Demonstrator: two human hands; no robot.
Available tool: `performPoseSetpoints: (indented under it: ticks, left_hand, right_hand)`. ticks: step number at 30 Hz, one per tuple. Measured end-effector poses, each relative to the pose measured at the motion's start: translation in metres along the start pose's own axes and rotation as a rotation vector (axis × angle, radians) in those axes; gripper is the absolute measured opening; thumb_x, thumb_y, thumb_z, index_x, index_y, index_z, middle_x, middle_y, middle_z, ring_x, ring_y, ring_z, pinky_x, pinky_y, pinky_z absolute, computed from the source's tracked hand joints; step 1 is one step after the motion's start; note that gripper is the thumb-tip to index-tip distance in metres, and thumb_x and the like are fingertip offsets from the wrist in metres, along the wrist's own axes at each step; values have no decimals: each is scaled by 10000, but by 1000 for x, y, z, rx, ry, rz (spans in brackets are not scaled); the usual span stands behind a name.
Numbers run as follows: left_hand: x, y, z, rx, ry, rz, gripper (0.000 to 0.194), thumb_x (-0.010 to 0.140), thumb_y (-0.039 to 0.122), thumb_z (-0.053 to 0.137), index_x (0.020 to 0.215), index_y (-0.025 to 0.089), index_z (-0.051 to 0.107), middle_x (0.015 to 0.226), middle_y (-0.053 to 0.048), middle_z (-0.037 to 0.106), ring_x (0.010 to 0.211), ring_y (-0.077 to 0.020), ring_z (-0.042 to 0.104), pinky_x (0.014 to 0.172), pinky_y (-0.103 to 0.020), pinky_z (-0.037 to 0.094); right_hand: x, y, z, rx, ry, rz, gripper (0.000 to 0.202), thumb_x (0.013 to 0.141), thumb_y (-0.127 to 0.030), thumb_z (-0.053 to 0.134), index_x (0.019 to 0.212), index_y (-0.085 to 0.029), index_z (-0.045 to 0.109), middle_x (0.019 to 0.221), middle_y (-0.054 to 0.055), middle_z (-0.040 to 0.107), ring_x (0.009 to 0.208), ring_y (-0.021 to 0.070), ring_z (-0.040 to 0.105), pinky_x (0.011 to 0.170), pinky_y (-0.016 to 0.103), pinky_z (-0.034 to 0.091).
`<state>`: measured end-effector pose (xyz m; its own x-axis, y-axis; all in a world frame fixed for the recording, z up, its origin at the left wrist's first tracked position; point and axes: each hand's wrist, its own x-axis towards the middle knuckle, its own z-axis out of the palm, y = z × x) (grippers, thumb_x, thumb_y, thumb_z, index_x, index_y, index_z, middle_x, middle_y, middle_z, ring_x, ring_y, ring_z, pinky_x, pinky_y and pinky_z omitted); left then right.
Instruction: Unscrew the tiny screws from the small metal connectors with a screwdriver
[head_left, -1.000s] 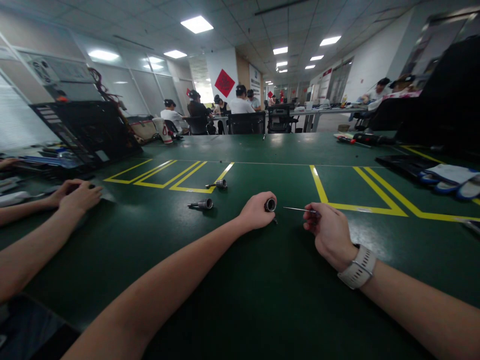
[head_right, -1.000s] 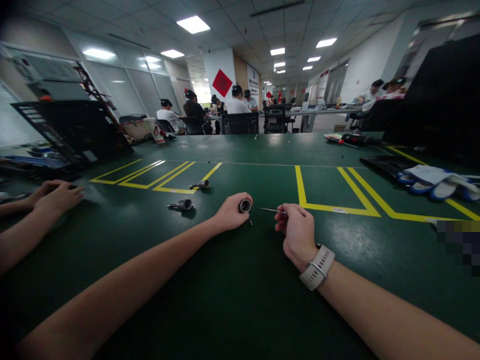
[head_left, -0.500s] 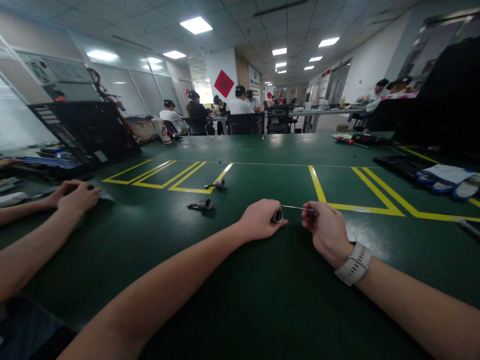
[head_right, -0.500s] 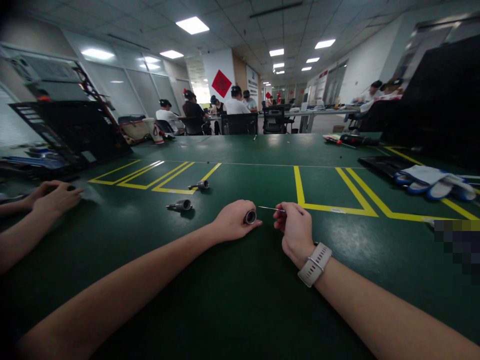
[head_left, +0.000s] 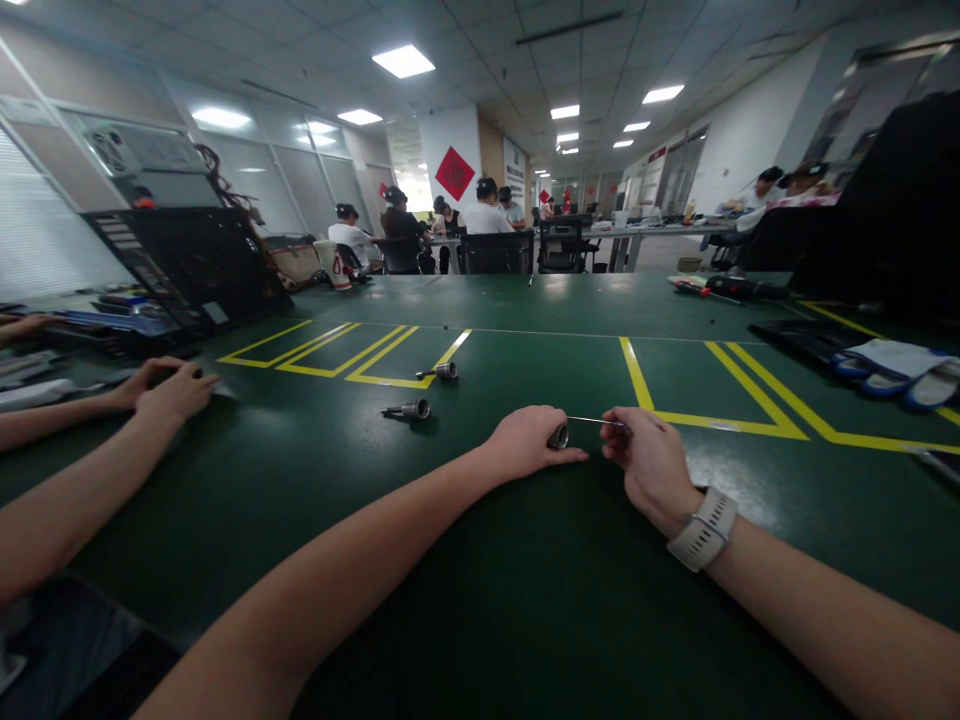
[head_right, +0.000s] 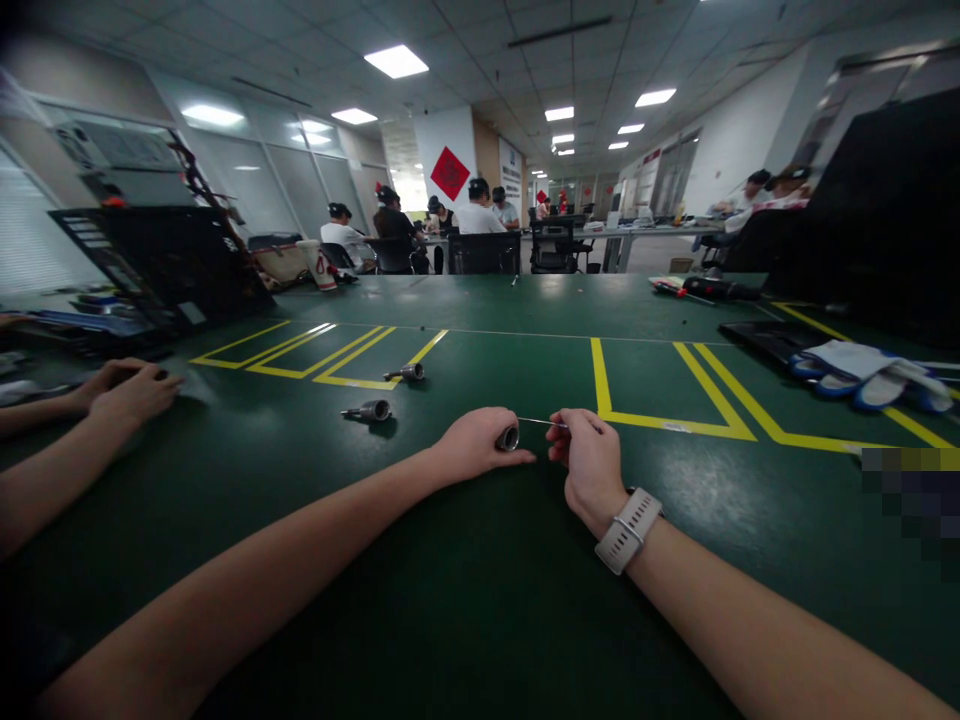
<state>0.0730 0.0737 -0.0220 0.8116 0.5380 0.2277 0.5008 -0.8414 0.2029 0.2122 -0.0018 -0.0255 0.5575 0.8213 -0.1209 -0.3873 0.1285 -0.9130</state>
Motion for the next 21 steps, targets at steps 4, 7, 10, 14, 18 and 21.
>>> performPoseSetpoints:
  ticks: [4, 7, 10, 14, 18, 21]
  left_hand:
    - [-5, 7, -2, 21, 10, -56, 196, 793, 349, 516, 761, 160, 561, 757, -27, 560, 686, -145, 514, 576, -250, 376]
    - [-6, 9, -3, 22, 25, -77, 158, 775, 297, 514, 762, 153, 577, 748, -24, 570, 700, -142, 522, 597, -246, 395]
    - [-8, 10, -3, 58, 32, -93, 183, 781, 310, 509, 743, 149, 588, 726, -26, 578, 687, -145, 527, 595, -250, 400]
    - [-17, 11, -7, 123, 7, -101, 278, 798, 399, 500, 739, 145, 596, 726, -37, 585, 669, -151, 533, 585, -258, 394]
    - [-36, 16, -15, 129, -21, -109, 356, 800, 480, 488, 731, 145, 585, 724, -34, 583, 642, -146, 524, 549, -249, 372]
    - [-53, 24, -20, 97, -43, -98, 281, 809, 408, 493, 740, 151, 581, 723, -18, 582, 630, -131, 517, 539, -233, 370]
  right_hand:
    - [0, 0, 0, 0, -2, -10, 105, 593, -245, 631, 591, -150, 588, 483, -19, 545, 437, 88, 473, 372, 196, 335]
    - [-1, 0, 0, -2, -9, -17, 109, 591, -248, 630, 590, -148, 585, 475, -24, 544, 428, 83, 469, 370, 191, 335]
    - [-1, 0, 0, -7, -16, -22, 107, 595, -246, 626, 592, -148, 586, 476, -26, 547, 423, 80, 469, 369, 188, 337]
    - [-1, 1, -2, -17, -34, -24, 113, 598, -252, 632, 604, -147, 593, 487, -26, 554, 430, 83, 483, 375, 191, 354]
    - [0, 3, -4, -38, -57, -16, 127, 600, -268, 644, 614, -150, 598, 497, -24, 561, 445, 91, 500, 386, 200, 371]
    - [2, 4, -6, -58, -72, -12, 129, 612, -277, 642, 625, -155, 600, 504, -24, 564, 451, 95, 504, 395, 208, 378]
